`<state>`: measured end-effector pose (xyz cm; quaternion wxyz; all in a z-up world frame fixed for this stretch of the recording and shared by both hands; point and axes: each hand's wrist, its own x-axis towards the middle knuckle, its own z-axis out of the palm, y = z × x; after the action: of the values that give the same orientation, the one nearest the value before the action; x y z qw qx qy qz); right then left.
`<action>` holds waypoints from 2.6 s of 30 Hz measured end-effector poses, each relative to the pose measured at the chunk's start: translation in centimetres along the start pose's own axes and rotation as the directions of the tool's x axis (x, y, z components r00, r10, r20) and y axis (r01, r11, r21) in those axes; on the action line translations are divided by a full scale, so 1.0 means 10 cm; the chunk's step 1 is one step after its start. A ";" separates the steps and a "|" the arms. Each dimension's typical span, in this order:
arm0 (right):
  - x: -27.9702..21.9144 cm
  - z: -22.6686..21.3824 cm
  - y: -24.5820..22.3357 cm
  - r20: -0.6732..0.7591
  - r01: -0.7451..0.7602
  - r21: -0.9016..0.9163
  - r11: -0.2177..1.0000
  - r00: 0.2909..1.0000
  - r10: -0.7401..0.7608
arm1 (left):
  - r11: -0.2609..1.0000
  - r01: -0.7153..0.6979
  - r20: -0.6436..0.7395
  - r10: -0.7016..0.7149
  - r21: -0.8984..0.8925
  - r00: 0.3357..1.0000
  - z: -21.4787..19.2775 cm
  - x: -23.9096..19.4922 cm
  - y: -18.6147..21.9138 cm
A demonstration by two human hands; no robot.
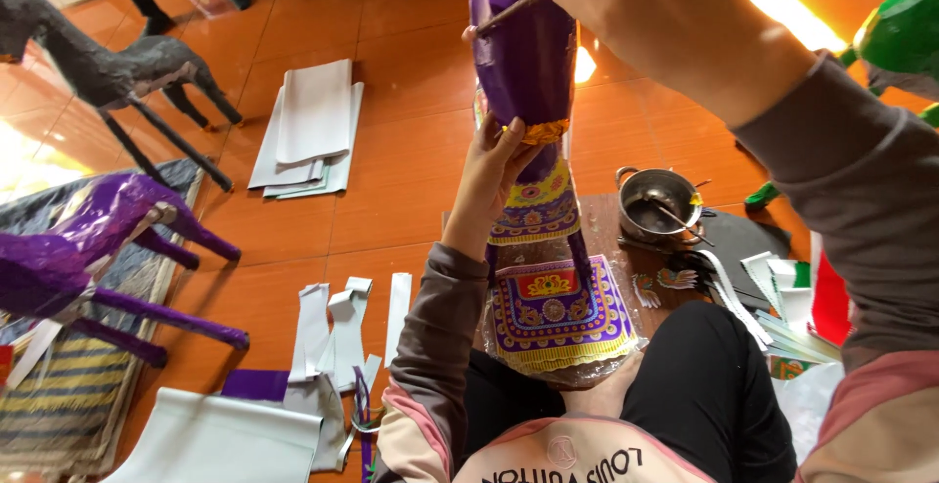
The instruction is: Decorating a paper-mache horse figure by gluing patterned paper onto its surface
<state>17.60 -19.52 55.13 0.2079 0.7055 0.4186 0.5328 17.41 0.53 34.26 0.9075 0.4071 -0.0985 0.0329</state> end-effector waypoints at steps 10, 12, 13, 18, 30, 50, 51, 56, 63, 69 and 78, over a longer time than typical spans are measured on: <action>0.01 -0.34 0.02 0.098 0.047 -0.129 0.991 0.995 -0.034 | 1.000 0.011 0.017 -0.011 0.002 1.000 0.00 0.01 0.03; 0.02 -0.36 0.05 0.117 0.075 -0.026 0.997 0.991 -0.072 | 0.999 0.036 0.015 -0.036 0.008 0.999 0.02 -0.02 0.06; 0.02 -0.35 0.11 0.246 -0.073 0.210 0.975 0.969 0.020 | 0.999 0.028 0.015 -0.028 0.028 0.999 0.06 -0.04 0.10; -0.27 -0.16 0.16 0.269 -0.131 0.295 0.946 0.962 0.049 | 0.998 0.027 0.010 -0.027 0.055 1.000 0.06 -0.05 0.08; -0.96 0.26 0.25 0.088 -0.200 0.105 0.974 0.978 0.192 | 0.995 -0.014 0.030 0.011 0.100 0.999 0.11 -0.09 0.10; -4.72 3.29 -2.85 0.992 -0.798 -0.121 0.590 -0.117 0.044 | 0.571 0.536 -0.764 0.292 0.622 0.576 -2.85 -2.90 -1.45; -4.38 3.09 -2.78 0.993 -0.796 -0.113 0.594 -0.113 0.037 | 0.573 0.539 -0.769 0.294 0.617 0.568 -2.85 -2.87 -1.51; -3.90 2.85 -2.62 0.956 -0.826 -0.292 0.482 -0.256 0.141 | 0.048 0.604 -0.539 0.509 0.796 0.671 -2.74 -2.70 -1.63; -3.57 2.35 -2.58 0.981 -0.833 -0.193 0.518 -0.174 0.086 | -0.077 0.551 -0.439 0.519 0.831 0.734 -2.68 -2.63 -1.57; -4.07 2.03 -3.04 0.975 -0.944 -0.130 0.302 -0.066 0.213 | -0.010 0.551 -0.479 0.482 0.835 0.734 -2.62 -2.63 -1.52; -4.01 1.40 -3.68 0.927 -0.547 -0.082 -0.833 -0.349 0.137 | 0.030 0.580 -0.558 0.318 0.814 0.767 -2.62 -2.68 -1.48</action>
<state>13.70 -29.29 -0.07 -0.6728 0.6982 -0.2317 -0.0778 -2.77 10.79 0.92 0.3354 0.8847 0.2972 0.1287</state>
